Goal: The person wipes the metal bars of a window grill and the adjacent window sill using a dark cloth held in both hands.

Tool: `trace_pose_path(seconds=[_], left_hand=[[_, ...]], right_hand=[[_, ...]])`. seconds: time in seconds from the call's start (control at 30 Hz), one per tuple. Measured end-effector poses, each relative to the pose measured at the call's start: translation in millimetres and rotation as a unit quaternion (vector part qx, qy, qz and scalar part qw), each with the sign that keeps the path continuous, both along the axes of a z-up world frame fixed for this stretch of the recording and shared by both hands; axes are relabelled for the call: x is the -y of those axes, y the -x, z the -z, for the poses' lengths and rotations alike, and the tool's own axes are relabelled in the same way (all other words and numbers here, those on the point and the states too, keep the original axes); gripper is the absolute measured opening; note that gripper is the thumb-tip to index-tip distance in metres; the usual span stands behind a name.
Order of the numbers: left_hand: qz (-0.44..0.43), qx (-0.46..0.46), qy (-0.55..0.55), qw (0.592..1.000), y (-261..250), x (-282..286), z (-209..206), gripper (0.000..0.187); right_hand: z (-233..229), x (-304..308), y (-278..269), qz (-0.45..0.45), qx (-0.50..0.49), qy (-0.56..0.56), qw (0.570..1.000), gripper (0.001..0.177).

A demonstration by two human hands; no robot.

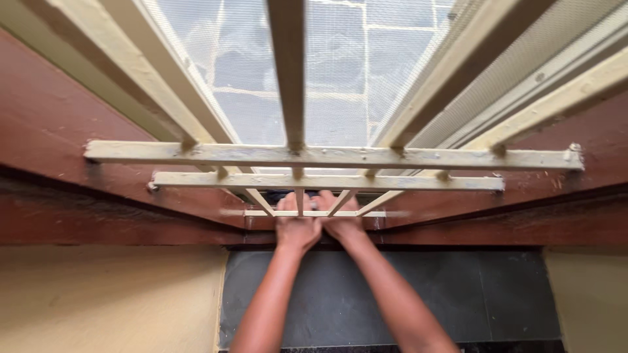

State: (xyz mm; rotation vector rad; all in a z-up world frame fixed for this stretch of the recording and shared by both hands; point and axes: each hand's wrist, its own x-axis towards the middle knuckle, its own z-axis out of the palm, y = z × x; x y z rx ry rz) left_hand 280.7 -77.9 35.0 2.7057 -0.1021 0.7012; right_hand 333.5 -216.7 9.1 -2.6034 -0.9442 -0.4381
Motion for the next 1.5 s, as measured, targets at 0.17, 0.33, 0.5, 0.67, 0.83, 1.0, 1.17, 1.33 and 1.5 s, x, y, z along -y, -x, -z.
trace_pose_path(seconds=[0.17, 0.33, 0.5, 0.67, 0.83, 1.0, 1.17, 1.33, 1.5], left_hand=[[0.051, 0.013, 0.044, 0.998, -7, 4, 17, 0.039], [0.017, -0.186, 0.004, 0.982, -14, -34, 33, 0.034], [-0.117, 0.038, -0.099, 0.987, -3, -63, 46, 0.04], [-0.063, -0.03, -0.039, 0.997, -7, -41, 37, 0.028], [0.023, -0.043, 0.037, 0.998, -20, -4, 31, 0.02], [0.148, -0.134, 0.008, 0.98, -49, 25, 66, 0.016], [0.18, -0.031, -0.003, 0.983, -42, 19, 71, 0.012], [0.027, 0.001, -0.053, 0.998, -29, -15, 42, 0.032], [-0.05, 0.028, -0.127, 0.99, 0, -66, 32, 0.025]], right_hand=[[-3, 43, 14, 0.093, 0.126, 0.05, 0.986, 0.019], [-36, -14, 41, 0.04, 0.062, -0.084, 0.994, 0.023], [-34, -68, 25, 0.021, -0.131, -0.098, 0.986, 0.022], [9, -30, 5, -0.04, -0.084, -0.115, 0.989, 0.028], [24, 1, 17, 0.057, 0.085, -0.027, 0.994, 0.03], [-7, 35, 37, 0.14, 0.055, -0.007, 0.989, 0.038], [-19, 26, 44, 0.16, 0.065, -0.08, 0.982, 0.034], [-8, -29, 38, 0.159, -0.012, -0.149, 0.976, 0.008], [0, -74, 39, 0.042, -0.002, -0.171, 0.984, 0.025]])
